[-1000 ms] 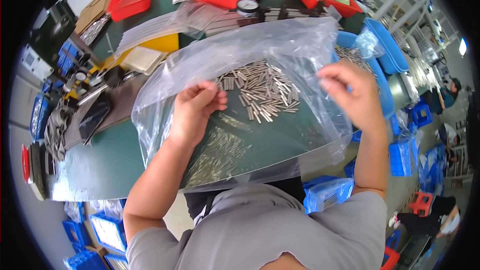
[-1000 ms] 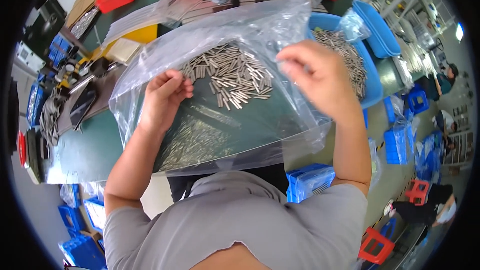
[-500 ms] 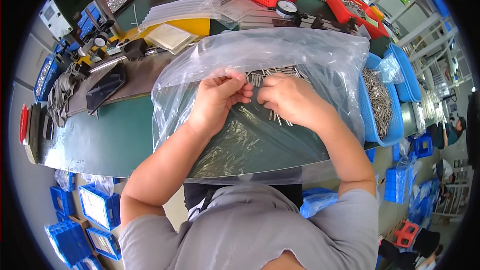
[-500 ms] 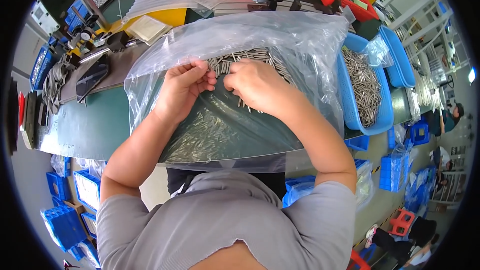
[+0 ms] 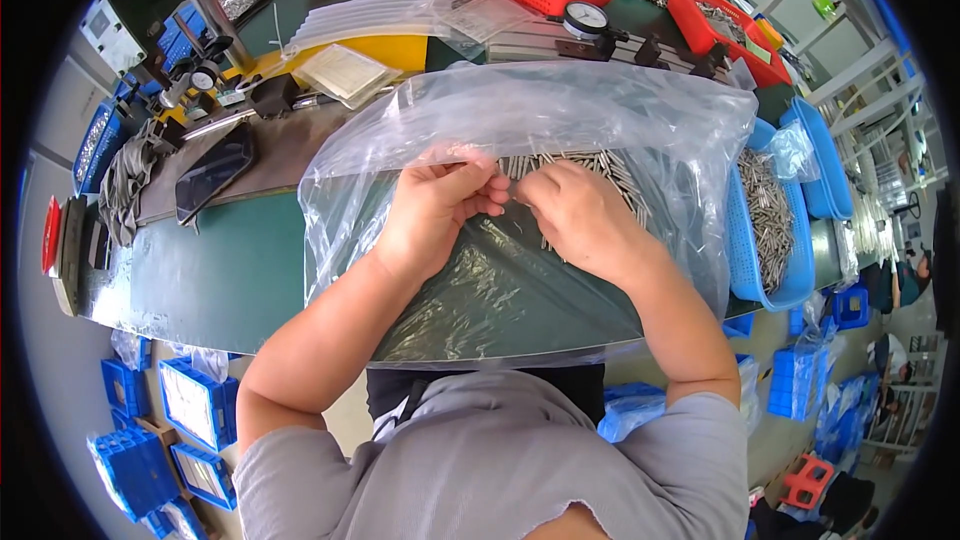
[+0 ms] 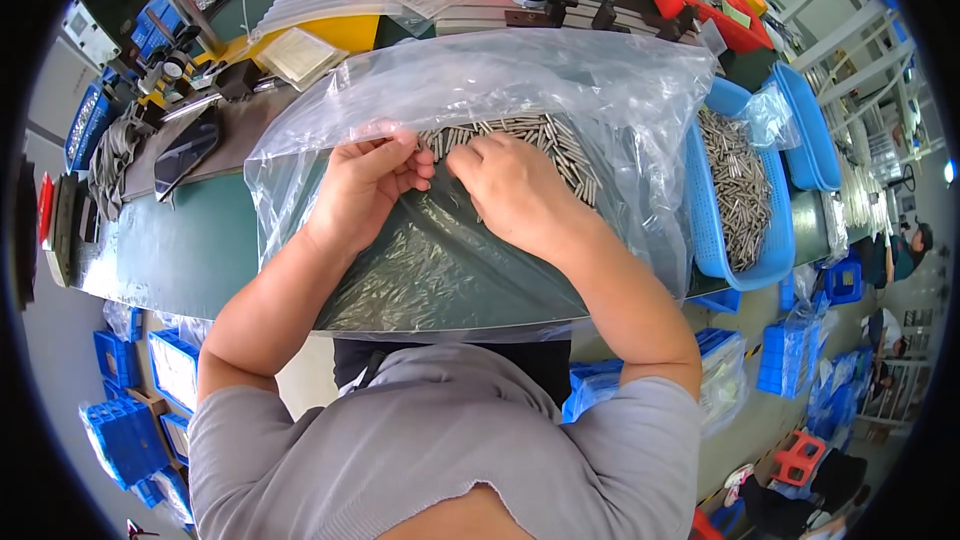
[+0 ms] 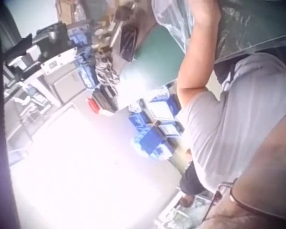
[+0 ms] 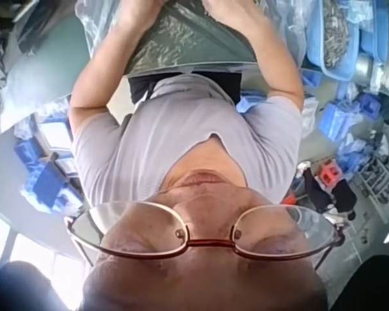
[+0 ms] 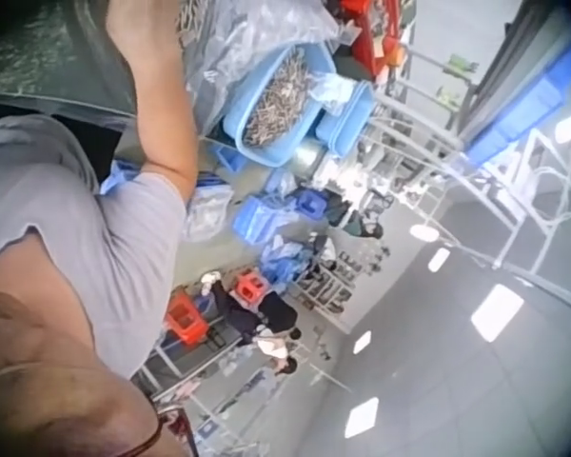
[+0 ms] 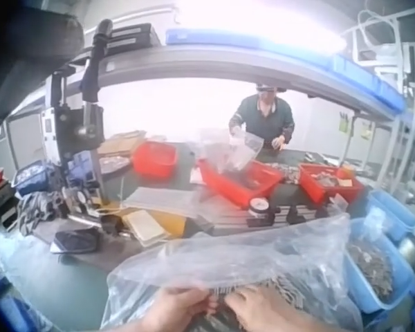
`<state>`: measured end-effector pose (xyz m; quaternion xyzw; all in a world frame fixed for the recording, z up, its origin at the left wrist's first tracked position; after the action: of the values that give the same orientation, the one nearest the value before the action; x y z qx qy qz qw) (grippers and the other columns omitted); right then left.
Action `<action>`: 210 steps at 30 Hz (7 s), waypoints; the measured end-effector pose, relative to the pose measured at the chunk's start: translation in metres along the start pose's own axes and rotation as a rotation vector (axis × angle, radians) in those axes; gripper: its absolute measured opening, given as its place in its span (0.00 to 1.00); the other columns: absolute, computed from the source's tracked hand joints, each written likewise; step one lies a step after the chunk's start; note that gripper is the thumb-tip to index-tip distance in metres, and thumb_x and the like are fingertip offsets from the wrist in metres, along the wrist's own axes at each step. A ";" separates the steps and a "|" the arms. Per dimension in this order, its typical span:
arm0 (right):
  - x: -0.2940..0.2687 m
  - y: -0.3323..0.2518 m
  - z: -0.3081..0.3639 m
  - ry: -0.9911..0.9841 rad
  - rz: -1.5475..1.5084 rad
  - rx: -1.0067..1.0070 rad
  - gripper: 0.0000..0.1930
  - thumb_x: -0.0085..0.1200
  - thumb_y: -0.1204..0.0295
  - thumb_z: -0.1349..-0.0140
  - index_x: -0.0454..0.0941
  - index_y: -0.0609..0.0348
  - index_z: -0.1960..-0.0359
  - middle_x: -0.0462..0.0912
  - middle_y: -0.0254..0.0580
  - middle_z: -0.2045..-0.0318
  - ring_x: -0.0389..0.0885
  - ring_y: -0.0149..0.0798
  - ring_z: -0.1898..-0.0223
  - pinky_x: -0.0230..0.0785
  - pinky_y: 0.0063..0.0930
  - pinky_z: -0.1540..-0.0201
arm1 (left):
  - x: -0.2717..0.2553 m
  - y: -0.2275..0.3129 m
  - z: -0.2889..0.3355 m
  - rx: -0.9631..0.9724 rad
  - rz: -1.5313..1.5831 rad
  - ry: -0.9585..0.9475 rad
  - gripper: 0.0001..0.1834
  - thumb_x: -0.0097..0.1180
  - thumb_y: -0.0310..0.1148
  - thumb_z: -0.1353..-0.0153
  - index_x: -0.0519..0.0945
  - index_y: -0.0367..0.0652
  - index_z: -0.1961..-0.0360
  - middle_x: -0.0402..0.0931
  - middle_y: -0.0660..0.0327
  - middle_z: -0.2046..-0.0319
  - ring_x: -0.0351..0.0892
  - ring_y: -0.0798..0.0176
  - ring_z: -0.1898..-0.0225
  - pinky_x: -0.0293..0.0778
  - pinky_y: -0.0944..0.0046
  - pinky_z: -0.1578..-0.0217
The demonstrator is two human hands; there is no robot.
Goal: Sorting and inspecting small metal pins at an industrial workbench.
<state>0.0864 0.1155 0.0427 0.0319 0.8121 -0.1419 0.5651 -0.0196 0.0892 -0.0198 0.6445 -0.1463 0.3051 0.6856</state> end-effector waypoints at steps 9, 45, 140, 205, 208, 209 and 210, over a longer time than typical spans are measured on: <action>0.000 0.020 0.004 -0.016 -0.171 0.135 0.09 0.55 0.78 0.53 0.70 0.60 0.70 0.76 0.43 0.72 0.75 0.49 0.66 0.68 0.40 0.63 | 0.000 -0.003 0.001 -0.041 -0.013 0.052 0.04 0.53 0.27 0.40 0.76 0.38 0.66 0.78 0.56 0.71 0.78 0.63 0.70 0.75 0.66 0.67; 0.005 0.030 0.003 -0.003 -0.881 0.362 0.06 0.53 0.73 0.40 0.73 0.62 0.71 0.77 0.36 0.76 0.74 0.25 0.71 0.66 0.22 0.68 | 0.026 -0.016 0.008 -0.148 0.005 -0.233 0.06 0.51 0.29 0.38 0.75 0.37 0.67 0.78 0.56 0.71 0.78 0.65 0.69 0.76 0.67 0.66; 0.026 0.045 0.007 0.086 -1.252 0.612 0.07 0.52 0.67 0.38 0.74 0.57 0.67 0.71 0.26 0.75 0.63 0.19 0.78 0.55 0.13 0.76 | 0.011 -0.006 0.004 -0.075 -0.052 -0.057 0.06 0.52 0.28 0.39 0.75 0.35 0.66 0.78 0.56 0.71 0.78 0.64 0.70 0.77 0.66 0.66; 0.016 0.081 0.024 0.447 -1.894 0.743 0.08 0.49 0.71 0.41 0.73 0.62 0.63 0.72 0.35 0.74 0.65 0.25 0.75 0.54 0.17 0.80 | 0.012 -0.008 0.003 -0.067 0.044 -0.054 0.05 0.52 0.28 0.38 0.76 0.37 0.66 0.78 0.55 0.70 0.78 0.62 0.69 0.76 0.64 0.65; 0.016 0.078 0.022 0.522 -1.998 0.854 0.08 0.50 0.73 0.43 0.72 0.62 0.63 0.72 0.34 0.75 0.65 0.26 0.77 0.55 0.19 0.79 | 0.006 -0.008 0.003 -0.064 0.045 -0.029 0.05 0.51 0.28 0.38 0.76 0.38 0.66 0.78 0.55 0.70 0.78 0.61 0.69 0.76 0.64 0.66; 0.017 0.088 0.028 0.526 -1.994 0.854 0.08 0.50 0.73 0.43 0.72 0.62 0.63 0.72 0.34 0.75 0.65 0.26 0.77 0.55 0.19 0.79 | 0.007 -0.007 0.003 -0.064 0.047 -0.034 0.05 0.51 0.28 0.38 0.76 0.38 0.66 0.78 0.55 0.70 0.78 0.61 0.69 0.76 0.64 0.66; 0.022 0.091 0.027 0.296 -2.001 0.721 0.09 0.51 0.74 0.43 0.72 0.63 0.62 0.73 0.34 0.74 0.67 0.26 0.77 0.58 0.19 0.77 | 0.009 -0.006 0.003 -0.060 0.053 -0.042 0.05 0.51 0.28 0.38 0.76 0.38 0.66 0.78 0.55 0.71 0.78 0.61 0.69 0.76 0.64 0.66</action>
<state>0.1221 0.1929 -0.0042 -0.4660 0.4400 -0.7663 0.0454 -0.0082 0.0889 -0.0188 0.6259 -0.1868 0.3052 0.6929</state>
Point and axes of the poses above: each hand's wrist, its own z-axis away from the middle knuckle, its own x-axis out of the palm, y = z × x, the point moved 9 cm from there along -z, towards the middle knuckle
